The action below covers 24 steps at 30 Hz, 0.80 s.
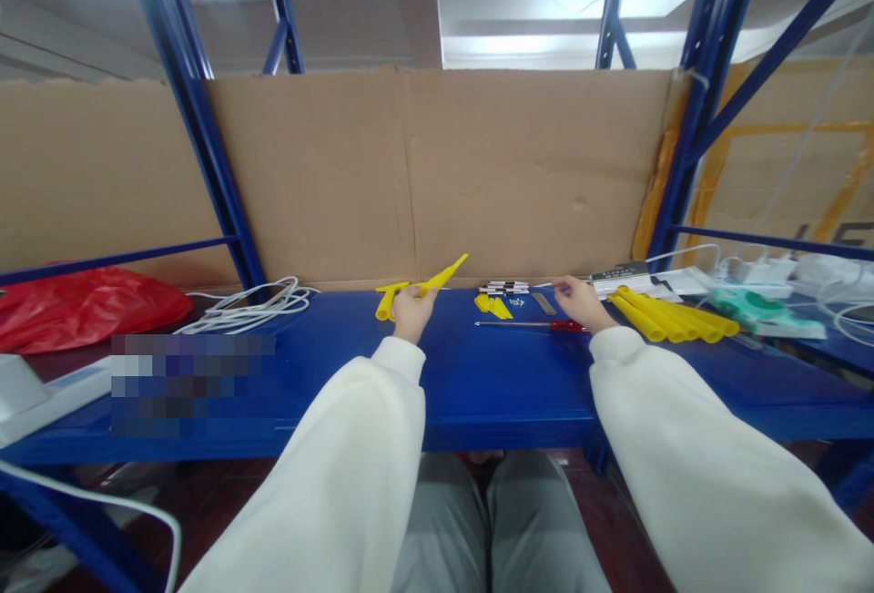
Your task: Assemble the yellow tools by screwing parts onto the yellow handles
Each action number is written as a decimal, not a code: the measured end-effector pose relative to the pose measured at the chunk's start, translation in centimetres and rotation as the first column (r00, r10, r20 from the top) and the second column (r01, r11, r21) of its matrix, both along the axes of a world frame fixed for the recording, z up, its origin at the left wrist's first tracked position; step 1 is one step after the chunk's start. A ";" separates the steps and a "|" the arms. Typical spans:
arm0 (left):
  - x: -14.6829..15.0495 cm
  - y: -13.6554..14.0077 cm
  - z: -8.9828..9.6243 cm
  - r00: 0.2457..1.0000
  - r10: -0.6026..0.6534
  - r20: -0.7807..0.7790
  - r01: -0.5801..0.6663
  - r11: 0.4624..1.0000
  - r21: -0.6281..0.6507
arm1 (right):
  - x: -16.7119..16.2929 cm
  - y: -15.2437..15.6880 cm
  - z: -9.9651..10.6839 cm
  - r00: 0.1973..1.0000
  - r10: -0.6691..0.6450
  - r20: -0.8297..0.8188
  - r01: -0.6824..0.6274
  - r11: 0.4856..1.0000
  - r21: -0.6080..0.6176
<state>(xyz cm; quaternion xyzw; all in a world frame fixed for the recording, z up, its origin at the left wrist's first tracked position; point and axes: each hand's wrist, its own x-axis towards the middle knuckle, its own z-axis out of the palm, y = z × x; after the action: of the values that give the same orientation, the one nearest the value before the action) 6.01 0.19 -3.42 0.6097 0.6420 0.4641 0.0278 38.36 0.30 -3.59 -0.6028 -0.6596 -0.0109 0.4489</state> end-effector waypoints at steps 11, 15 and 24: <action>3.1 -4.1 0.9 0.821 -0.452 -0.350 0.512 0.854 0.097 | -2.3 -0.9 0.5 0.861 0.242 -0.447 -0.330 0.935 -0.130; 3.3 -4.1 0.5 0.792 -0.470 -0.390 0.532 0.844 0.065 | -2.8 -1.4 0.7 0.768 0.204 -0.607 -0.373 0.913 -0.166; 3.2 -4.0 0.0 0.831 -0.406 -0.381 0.390 0.913 -0.122 | -4.4 -1.3 0.0 0.883 0.309 -0.354 -0.412 0.872 -0.265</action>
<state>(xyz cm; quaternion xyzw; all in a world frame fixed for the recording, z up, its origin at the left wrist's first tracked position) 9.25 -3.80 -3.38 0.8105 0.5020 0.3017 0.0044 33.96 -0.96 -3.55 -0.5289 -0.6775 0.2772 0.4294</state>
